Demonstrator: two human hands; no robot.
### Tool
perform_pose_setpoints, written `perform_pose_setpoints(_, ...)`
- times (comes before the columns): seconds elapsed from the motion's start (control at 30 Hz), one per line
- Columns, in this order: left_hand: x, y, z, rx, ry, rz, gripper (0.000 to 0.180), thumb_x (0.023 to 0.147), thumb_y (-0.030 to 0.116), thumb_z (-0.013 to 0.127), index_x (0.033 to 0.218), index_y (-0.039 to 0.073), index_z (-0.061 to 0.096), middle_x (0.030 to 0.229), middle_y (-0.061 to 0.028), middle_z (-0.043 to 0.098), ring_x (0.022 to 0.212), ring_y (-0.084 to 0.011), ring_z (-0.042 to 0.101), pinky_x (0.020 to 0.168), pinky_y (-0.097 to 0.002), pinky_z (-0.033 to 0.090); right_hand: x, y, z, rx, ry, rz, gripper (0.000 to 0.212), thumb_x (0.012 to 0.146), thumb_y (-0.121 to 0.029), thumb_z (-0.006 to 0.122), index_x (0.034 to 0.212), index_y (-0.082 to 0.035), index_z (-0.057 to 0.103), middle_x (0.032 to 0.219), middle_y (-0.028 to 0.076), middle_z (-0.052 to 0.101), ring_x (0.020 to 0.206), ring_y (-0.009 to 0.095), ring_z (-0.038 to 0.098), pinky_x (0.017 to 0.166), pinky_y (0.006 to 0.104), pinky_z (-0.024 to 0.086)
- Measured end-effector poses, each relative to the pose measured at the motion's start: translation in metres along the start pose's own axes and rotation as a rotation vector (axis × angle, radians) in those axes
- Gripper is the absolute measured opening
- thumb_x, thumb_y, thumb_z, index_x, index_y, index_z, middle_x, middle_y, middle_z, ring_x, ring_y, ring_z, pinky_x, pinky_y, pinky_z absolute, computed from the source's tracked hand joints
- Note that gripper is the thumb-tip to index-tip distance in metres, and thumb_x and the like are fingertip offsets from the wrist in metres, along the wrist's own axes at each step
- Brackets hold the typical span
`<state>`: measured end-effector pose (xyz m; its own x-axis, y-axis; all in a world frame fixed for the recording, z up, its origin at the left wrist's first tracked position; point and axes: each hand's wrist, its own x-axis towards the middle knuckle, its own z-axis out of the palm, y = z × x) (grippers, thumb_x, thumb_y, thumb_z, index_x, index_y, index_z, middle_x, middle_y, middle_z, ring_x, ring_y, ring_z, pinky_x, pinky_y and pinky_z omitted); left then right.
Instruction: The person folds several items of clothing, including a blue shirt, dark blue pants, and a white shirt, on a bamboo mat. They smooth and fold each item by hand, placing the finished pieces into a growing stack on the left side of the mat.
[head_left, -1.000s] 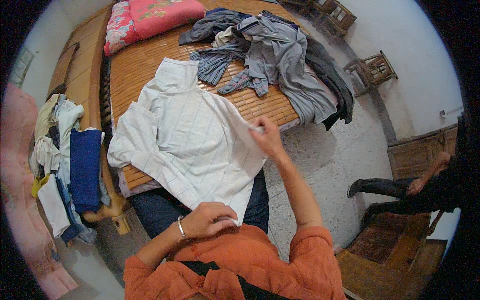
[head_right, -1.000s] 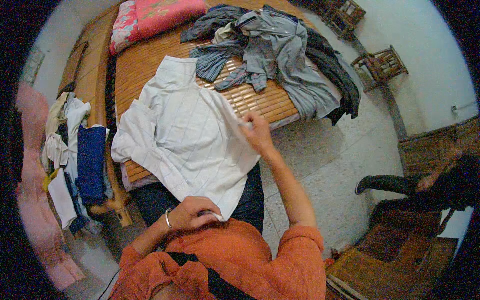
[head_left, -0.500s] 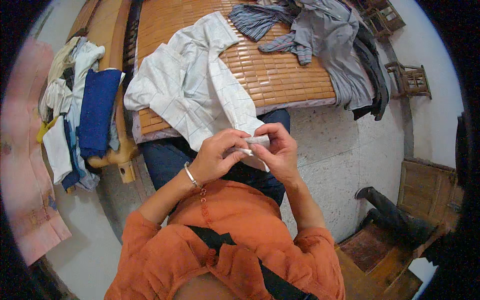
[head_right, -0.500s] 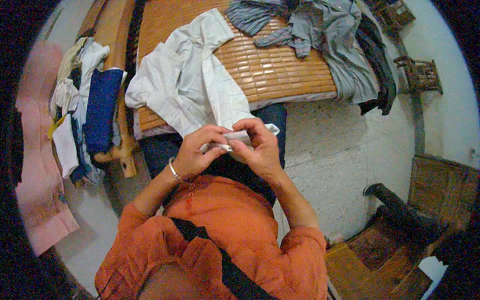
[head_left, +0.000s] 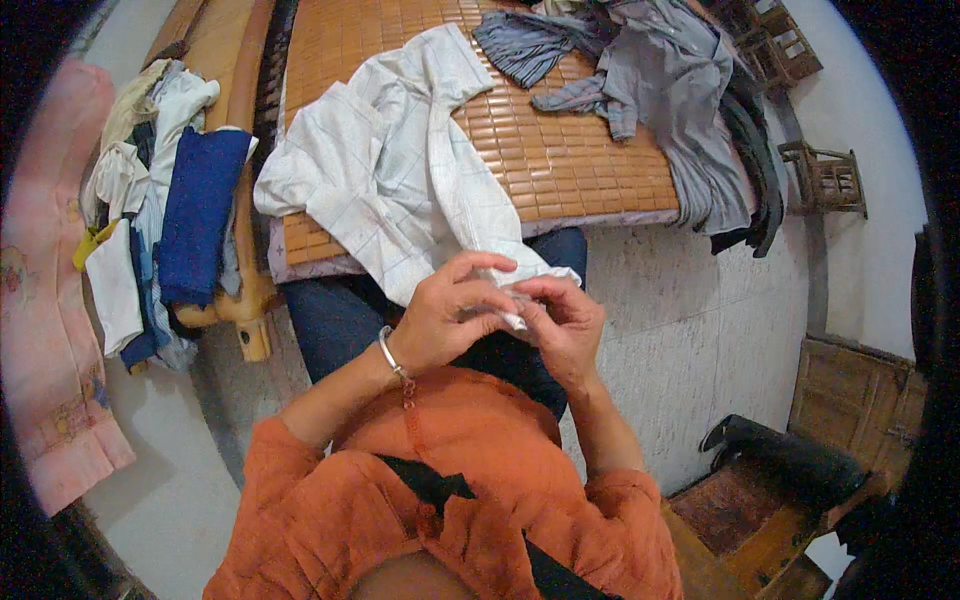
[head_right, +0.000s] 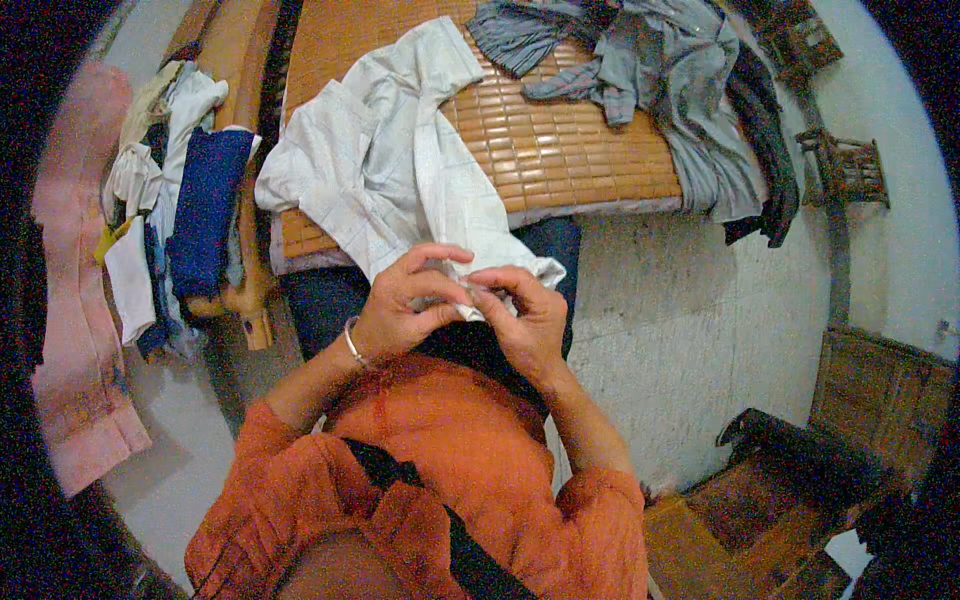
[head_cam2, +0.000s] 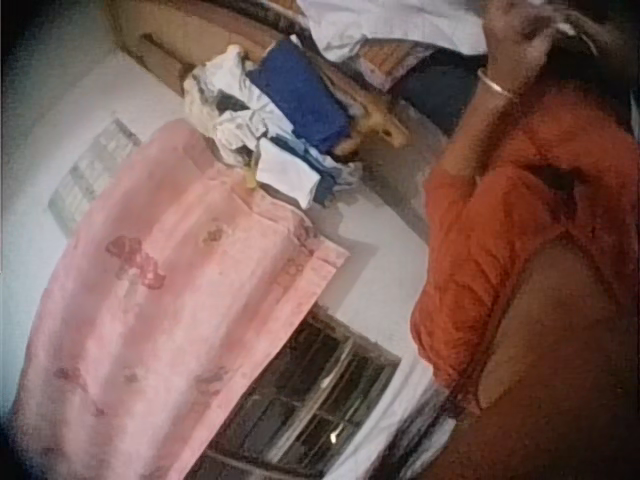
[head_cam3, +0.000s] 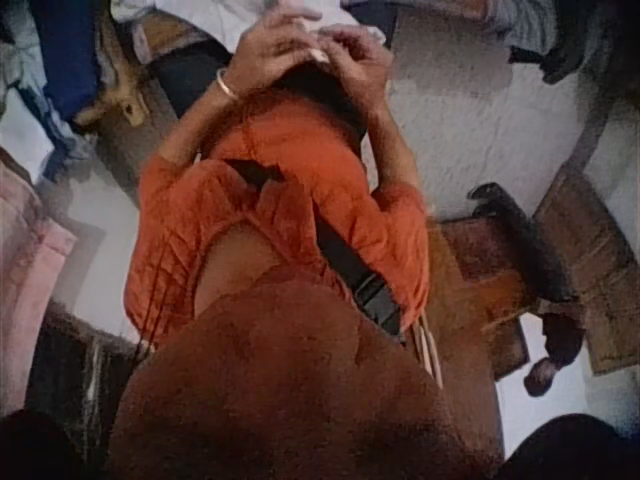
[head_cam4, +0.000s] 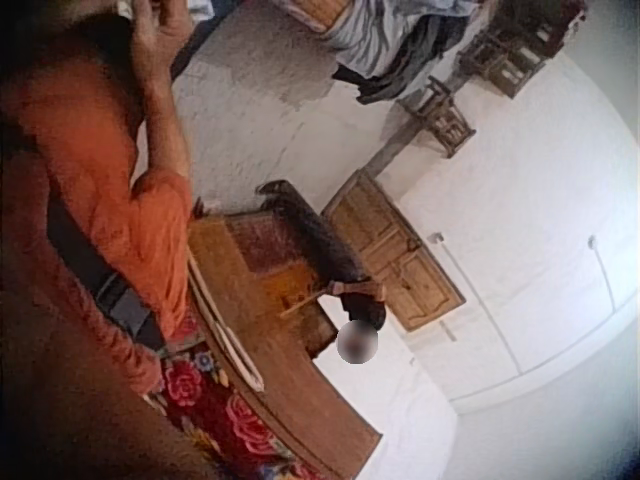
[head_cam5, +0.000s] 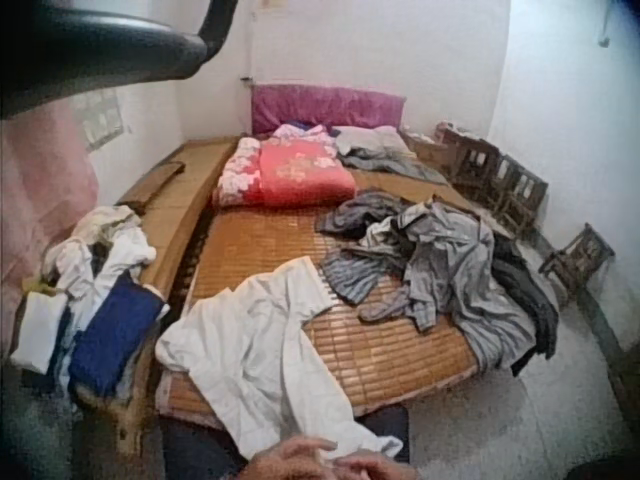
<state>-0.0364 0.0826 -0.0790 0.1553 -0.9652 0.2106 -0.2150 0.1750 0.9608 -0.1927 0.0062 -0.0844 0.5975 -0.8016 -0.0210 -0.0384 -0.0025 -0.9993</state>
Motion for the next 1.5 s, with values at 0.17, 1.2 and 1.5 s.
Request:
perform_pose_setpoints(0.17,0.001,-0.002,0.004,-0.045,0.057,-0.036,0.018,0.068,-0.003,0.067,0.084,0.005,0.062,0.094,-0.0085,0.061,0.083,-0.0155,0.061,0.069,-0.0257,0.049,-0.003,-0.002,0.0,0.021,0.002,0.017,0.014,0.078,-0.001,0.061,0.091,0.0,0.062,0.087,0.006,0.064,0.079,0.011,0.059,0.07,0.0221,0.046)
perform_pose_setpoints(1.2,0.02,-0.038,-0.041,0.108,-0.525,0.126,0.033,0.075,0.015,0.062,0.106,0.009,0.053,0.105,-0.0101,0.053,0.097,-0.0299,0.053,0.082,-0.0367,0.044,-0.043,-0.04,-0.11,0.329,0.002,-0.082,0.025,0.075,-0.01,0.065,0.077,-0.01,0.04,0.078,0.002,0.037,0.064,0.009,0.038,0.058,0.0213,0.036)
perform_pose_setpoints(1.5,-0.009,-0.102,-0.102,0.744,-0.745,0.005,0.02,0.075,0.03,0.063,0.086,0.014,0.062,0.077,-0.0072,0.059,0.075,-0.0266,0.054,0.071,-0.0368,0.038,-0.045,-0.036,-0.125,0.462,0.117,-0.071,0.027,0.075,-0.007,0.062,0.078,-0.01,0.035,0.081,0.003,0.036,0.063,0.008,0.039,0.059,0.02,0.037)
